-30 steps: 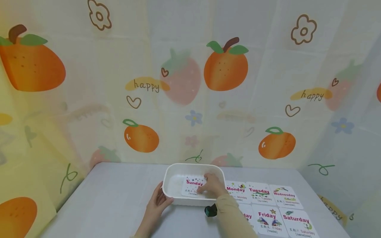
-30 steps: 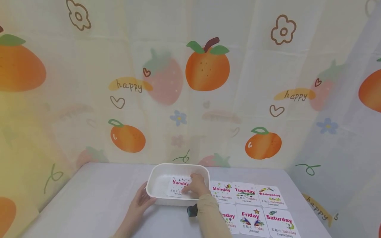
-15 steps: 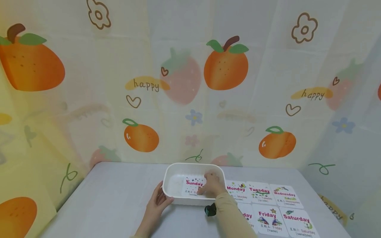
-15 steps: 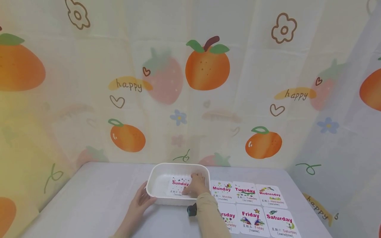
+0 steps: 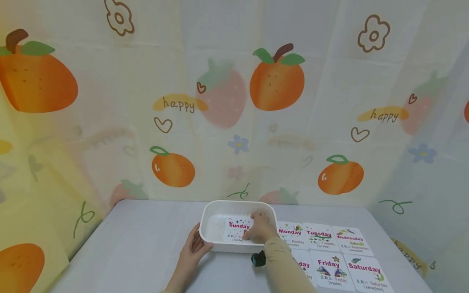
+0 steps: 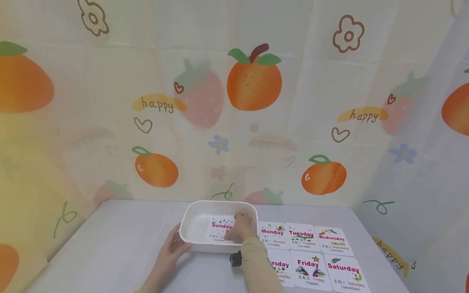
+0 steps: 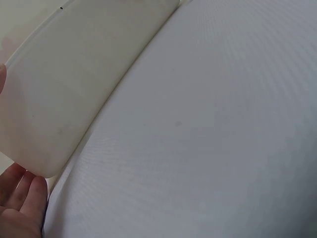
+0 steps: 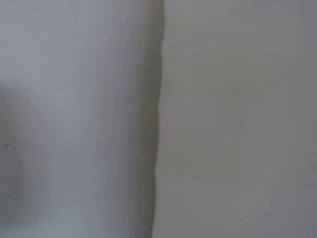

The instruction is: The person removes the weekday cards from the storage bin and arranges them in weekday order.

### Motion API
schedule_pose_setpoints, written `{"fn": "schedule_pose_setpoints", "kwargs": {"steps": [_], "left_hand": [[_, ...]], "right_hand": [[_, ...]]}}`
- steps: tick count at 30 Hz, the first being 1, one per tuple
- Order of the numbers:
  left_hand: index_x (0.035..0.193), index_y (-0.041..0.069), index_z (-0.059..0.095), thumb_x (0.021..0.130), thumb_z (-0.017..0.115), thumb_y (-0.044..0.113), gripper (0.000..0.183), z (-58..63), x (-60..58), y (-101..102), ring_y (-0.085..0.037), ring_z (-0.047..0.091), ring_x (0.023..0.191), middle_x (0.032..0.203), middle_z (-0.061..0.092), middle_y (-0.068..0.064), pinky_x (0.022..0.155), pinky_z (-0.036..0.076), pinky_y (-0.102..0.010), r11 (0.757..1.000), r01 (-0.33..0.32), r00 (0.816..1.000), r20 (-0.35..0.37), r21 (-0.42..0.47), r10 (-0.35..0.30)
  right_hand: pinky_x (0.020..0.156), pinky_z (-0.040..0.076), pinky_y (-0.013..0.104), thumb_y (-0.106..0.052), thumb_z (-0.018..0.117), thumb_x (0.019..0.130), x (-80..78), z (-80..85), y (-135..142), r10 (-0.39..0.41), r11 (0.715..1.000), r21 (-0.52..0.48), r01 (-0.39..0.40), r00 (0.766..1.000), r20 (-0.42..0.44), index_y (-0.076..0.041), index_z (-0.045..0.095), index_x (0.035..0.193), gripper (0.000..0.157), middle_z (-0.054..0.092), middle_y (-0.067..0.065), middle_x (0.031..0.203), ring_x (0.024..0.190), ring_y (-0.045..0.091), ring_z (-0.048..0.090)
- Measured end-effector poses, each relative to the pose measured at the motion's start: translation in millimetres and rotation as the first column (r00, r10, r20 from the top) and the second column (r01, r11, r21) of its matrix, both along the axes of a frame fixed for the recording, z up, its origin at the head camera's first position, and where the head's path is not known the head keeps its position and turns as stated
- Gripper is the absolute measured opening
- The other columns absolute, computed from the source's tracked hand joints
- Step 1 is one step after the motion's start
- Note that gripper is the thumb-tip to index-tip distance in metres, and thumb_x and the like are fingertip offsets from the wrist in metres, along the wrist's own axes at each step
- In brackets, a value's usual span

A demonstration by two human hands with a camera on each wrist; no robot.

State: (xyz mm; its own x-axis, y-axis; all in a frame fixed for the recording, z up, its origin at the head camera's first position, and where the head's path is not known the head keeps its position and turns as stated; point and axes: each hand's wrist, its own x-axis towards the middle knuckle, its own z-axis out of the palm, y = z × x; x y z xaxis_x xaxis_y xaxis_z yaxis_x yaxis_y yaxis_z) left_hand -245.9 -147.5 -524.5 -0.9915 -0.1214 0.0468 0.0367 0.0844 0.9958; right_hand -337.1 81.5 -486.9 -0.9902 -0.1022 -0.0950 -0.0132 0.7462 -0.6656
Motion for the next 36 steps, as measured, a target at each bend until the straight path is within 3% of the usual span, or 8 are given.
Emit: {"fn": "schedule_pose_setpoints", "kwargs": {"steps": [4,12,22,30,36], "left_hand": [[0.146,0.019,0.027,0.078,0.075,0.028,0.084,-0.3,-1.0,0,-0.031,0.037,0.128,0.141,0.038,-0.017,0.099,0.04,-0.031,1.0,-0.015,1.0,0.002,-0.009,0.015],[0.146,0.021,0.027,0.078,0.075,0.033,0.084,-2.7,-3.8,0,-0.031,0.036,0.129,0.14,0.038,-0.016,0.101,0.039,-0.032,0.998,-0.026,0.999,0.028,-0.05,0.027],[0.146,0.018,0.027,0.078,0.075,0.033,0.084,-5.0,-4.9,0,-0.033,0.036,0.128,0.14,0.038,-0.018,0.1,0.039,-0.034,0.998,-0.033,0.999,0.005,-0.056,0.033],[0.146,0.019,0.027,0.077,0.075,0.032,0.085,-3.3,-4.0,0,-0.031,0.036,0.129,0.14,0.038,-0.016,0.101,0.038,-0.032,0.998,-0.027,1.0,0.001,-0.049,0.027],[0.146,0.017,0.026,0.077,0.075,0.034,0.086,-1.6,-2.4,0,-0.033,0.036,0.129,0.14,0.037,-0.019,0.101,0.038,-0.032,0.999,-0.016,1.0,-0.012,-0.038,0.016]], "right_hand": [[0.1,0.036,0.053,-0.013,0.088,0.055,3.7,3.4,-4,-0.034,0.999,-0.041,0.034,0.999,0.001,-0.002,0.049,0.119,0.075,0.049,0.016,0.114,0.111,0.036,0.043],[0.092,0.046,0.047,0.003,0.079,0.06,8.1,7.5,-8,0.014,0.992,-0.127,-0.018,0.999,-0.037,0.003,0.039,0.119,0.071,0.055,0.016,0.098,0.092,0.031,0.054],[0.093,0.046,0.048,0.01,0.073,0.067,6.1,16.7,-16,0.021,0.993,-0.11,-0.036,0.991,-0.134,0.0,0.042,0.125,0.066,0.055,0.022,0.112,0.102,0.037,0.054],[0.09,0.048,0.048,0.006,0.07,0.073,18.5,29.1,-16,0.064,0.992,-0.094,-0.086,0.974,-0.219,-0.001,0.042,0.127,0.061,0.056,0.021,0.112,0.101,0.036,0.055],[0.068,0.052,0.037,0.004,0.067,0.076,31.4,35.4,-8,0.089,0.985,-0.12,-0.127,0.955,-0.282,-0.003,0.042,0.128,0.058,0.054,0.011,0.093,0.077,0.023,0.055]]}}
